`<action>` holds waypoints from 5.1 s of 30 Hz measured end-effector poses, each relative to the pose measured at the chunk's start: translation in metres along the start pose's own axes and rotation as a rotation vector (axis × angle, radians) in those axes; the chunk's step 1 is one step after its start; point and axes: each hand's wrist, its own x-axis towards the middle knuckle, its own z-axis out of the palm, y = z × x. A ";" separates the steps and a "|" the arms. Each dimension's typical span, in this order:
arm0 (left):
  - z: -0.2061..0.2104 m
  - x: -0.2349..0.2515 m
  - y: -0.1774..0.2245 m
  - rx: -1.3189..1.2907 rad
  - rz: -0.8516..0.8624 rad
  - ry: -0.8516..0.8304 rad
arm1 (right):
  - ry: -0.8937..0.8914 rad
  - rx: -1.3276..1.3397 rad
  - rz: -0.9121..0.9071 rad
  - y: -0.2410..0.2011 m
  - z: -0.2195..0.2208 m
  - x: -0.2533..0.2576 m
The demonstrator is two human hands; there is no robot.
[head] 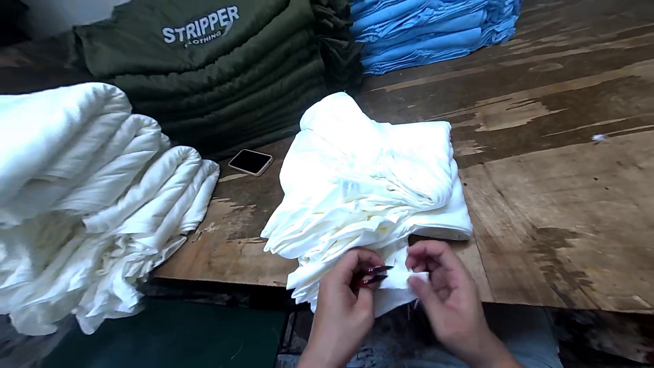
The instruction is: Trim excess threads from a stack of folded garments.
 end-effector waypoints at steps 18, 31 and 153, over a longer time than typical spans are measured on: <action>0.007 -0.016 0.006 0.082 0.061 -0.015 | 0.053 -0.473 -0.513 0.016 -0.025 -0.034; 0.037 -0.026 -0.017 0.719 0.763 0.289 | 0.019 -0.386 -0.461 0.009 -0.031 -0.048; -0.010 -0.019 -0.018 0.664 0.399 0.135 | 0.024 -0.840 -0.163 0.001 -0.021 -0.011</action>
